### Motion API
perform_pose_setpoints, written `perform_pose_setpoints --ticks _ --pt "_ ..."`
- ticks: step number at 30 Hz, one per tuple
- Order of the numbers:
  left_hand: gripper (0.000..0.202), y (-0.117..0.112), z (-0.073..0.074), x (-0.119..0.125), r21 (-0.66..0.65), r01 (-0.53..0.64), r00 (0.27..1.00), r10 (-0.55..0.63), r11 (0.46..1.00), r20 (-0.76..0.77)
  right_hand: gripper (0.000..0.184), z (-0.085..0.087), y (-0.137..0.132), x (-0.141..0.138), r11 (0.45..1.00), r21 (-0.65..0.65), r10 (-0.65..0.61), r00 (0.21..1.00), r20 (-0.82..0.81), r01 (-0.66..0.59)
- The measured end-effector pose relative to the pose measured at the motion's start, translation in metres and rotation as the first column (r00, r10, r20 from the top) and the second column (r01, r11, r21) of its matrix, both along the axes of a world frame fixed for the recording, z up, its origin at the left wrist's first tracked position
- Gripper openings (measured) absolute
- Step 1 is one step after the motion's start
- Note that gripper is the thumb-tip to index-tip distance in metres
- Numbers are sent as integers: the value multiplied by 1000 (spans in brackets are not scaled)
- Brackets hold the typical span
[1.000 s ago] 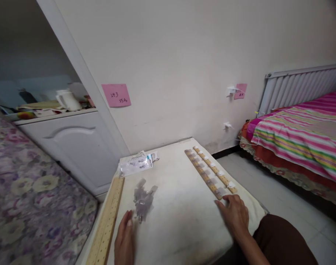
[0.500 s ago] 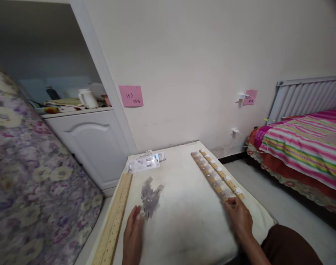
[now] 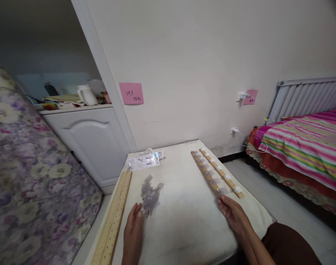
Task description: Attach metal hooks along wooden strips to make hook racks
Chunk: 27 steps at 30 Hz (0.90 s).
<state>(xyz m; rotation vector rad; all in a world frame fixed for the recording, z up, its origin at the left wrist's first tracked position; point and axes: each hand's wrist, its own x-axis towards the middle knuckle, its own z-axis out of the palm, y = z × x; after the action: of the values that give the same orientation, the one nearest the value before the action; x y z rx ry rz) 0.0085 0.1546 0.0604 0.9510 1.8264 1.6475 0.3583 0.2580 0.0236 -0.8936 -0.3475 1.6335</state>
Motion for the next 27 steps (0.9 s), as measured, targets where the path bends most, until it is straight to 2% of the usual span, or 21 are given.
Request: perform_pose_setpoints --ticks 3,6,11,13,19,24,27 --pt "61 0 1 1 -6 -1 1000 1 1000 6 27 -3 2 2 1000 -17 23 998 -59 -24" --pt "61 0 3 2 -1 -2 1000 2 1000 -2 29 -2 3 3 998 -13 53 997 -50 -54" --pt "59 -2 4 4 -23 -17 1000 16 1000 -21 30 10 -2 -2 996 8 86 996 6 -87" --pt "54 -3 2 8 -17 -16 997 15 1000 -77 28 15 -7 -9 995 17 95 996 2 -95" --pt "40 -7 -6 44 72 -11 921 38 997 -388 29 22 -38 -39 994 18 104 994 -34 -103" --pt "40 -10 -7 69 31 46 900 -28 998 -434 29 27 -69 -61 987 -5 161 984 -80 -162" --pt "50 -15 2 91 -73 160 900 -176 984 -399 35 28 -84 -79 973 -38 225 972 -63 -227"
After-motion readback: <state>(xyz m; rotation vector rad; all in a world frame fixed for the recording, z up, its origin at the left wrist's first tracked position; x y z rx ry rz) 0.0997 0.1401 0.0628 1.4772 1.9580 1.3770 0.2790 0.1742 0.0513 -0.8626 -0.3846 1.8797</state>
